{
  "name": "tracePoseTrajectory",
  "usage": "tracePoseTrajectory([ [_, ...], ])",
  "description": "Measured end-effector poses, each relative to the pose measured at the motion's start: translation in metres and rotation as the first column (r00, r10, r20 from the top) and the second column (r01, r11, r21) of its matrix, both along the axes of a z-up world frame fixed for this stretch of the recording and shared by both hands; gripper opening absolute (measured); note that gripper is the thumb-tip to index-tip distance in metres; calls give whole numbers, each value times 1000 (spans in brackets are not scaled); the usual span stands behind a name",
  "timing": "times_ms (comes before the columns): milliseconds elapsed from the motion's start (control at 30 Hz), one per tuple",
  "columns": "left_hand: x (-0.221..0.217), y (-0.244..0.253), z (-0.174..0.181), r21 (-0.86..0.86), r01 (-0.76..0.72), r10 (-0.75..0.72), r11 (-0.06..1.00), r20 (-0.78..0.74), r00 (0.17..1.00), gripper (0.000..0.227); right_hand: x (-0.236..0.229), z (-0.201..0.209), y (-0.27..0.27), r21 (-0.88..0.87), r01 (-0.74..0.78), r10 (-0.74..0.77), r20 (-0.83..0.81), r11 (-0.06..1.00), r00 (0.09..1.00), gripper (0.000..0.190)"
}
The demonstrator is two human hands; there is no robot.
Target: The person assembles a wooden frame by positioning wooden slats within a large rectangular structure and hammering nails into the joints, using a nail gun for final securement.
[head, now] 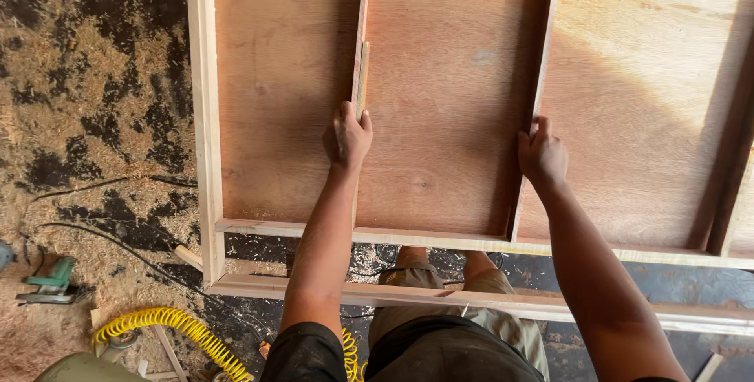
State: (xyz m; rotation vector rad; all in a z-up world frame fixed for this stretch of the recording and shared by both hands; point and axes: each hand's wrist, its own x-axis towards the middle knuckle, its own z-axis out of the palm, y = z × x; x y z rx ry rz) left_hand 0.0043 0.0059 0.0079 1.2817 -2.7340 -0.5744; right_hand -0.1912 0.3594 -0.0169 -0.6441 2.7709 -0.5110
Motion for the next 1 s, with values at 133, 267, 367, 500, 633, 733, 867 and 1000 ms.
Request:
tracePoseTrajectory([
  [133,-3,0,-2,-12,-21,21,1000,-5,1000,30,-3,4,-5,-57,20,-16,64,998,998,34],
  [267,0,2,-10,-35,-33,32,999,-22,999,31,-1,-7,2,-7,61,-59,153,998,986,34],
  [367,6,-1,-15,-16,-4,2,1000,-107,994,31,-2,-20,11,-92,-39,42,27,995,999,32],
  [500,6,4,-15,-87,-26,17,996,-108,994,35,3,-27,23,-77,-88,86,-26,993,996,25],
  [633,-7,-5,7,140,-56,55,989,8,998,40,-8,-16,10,-33,-68,69,23,997,997,28],
  [733,-8,-2,5,51,-29,30,998,-14,999,34,-7,-12,8,-3,-59,60,49,998,997,30],
  [867,-8,0,-4,22,-28,29,999,-31,999,32,-6,-13,8,-47,-86,86,0,995,996,31],
  [1000,-9,4,-4,-4,-43,43,999,-71,997,30,-6,-14,7,-29,-60,61,21,998,998,31],
])
